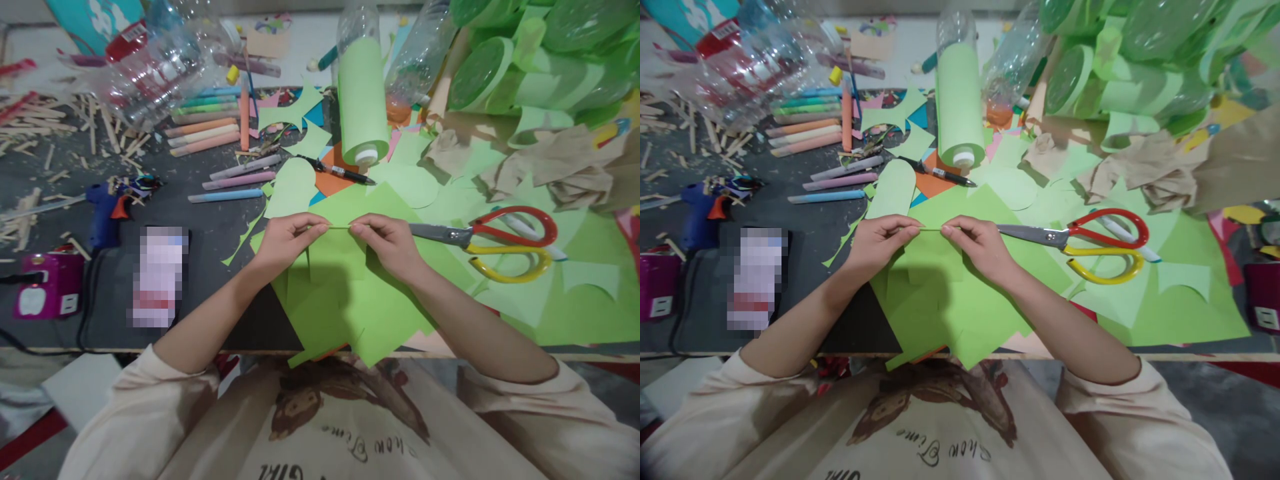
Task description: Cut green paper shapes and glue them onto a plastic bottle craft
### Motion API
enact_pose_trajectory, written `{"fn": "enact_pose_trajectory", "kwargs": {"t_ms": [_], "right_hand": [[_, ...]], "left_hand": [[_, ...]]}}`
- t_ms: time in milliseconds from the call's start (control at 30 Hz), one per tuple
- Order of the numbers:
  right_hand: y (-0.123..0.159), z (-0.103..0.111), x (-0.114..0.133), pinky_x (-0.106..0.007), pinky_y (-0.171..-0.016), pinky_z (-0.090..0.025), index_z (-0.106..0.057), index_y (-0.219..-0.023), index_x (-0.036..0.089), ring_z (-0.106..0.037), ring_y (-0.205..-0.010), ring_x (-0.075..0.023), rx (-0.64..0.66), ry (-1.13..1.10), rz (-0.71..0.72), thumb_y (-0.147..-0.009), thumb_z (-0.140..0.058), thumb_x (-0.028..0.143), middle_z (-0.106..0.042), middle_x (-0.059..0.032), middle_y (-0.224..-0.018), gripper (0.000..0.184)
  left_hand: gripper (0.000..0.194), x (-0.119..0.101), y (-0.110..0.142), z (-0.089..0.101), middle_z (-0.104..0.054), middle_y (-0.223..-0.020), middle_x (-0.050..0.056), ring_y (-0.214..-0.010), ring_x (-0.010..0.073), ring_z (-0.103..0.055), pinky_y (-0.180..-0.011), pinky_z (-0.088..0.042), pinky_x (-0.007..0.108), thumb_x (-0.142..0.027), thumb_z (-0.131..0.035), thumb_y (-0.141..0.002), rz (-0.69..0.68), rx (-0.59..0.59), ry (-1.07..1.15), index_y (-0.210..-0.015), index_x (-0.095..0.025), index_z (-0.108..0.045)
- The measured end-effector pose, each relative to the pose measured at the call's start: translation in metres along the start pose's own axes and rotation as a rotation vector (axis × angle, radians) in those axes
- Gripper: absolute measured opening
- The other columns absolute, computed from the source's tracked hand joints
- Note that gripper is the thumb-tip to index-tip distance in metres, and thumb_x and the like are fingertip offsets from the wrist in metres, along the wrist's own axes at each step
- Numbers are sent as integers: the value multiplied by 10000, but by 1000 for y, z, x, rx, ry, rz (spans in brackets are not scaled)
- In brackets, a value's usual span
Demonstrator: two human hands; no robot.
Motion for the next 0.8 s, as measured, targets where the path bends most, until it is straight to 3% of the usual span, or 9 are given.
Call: {"fn": "enact_pose_trajectory", "kwargs": {"t_ms": [467,600,800], "right_hand": [[-1,0,-2,-267,-508,-360,-728,-710,187,-440,-522,-112,-17,-45,-18,-756,-716,538,-595,0,-573,354],[1,-1,0,-269,-509,-353,-724,-701,187,-426,-512,-108,9,-26,-16,-766,-703,552,-566,11,-549,372],[2,-1,0,-260,-482,-323,-726,-709,185,-404,-503,-100,29,-33,-25,-753,-707,601,-542,17,-531,418]], "left_hand": [[343,0,1,0,-672,-643,16,-516,96,-472,-497,-385,217,-487,-633,-799,-22,-19,13,-815,-171,-765],[282,-3,3,-2,-694,-654,19,-475,84,-433,-481,-387,216,-428,-652,-793,-22,26,15,-842,-182,-779],[257,-5,2,-2,-747,-734,36,-616,130,-597,-567,-459,216,-410,-648,-790,-23,50,-9,-823,-198,-790]]}}
Point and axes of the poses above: each hand's wrist, its own y-axis away from the middle knuckle, its own z-axis out of the back of the hand, x = y × z, the point moved 2 cm from there along -y, towards the middle knuckle
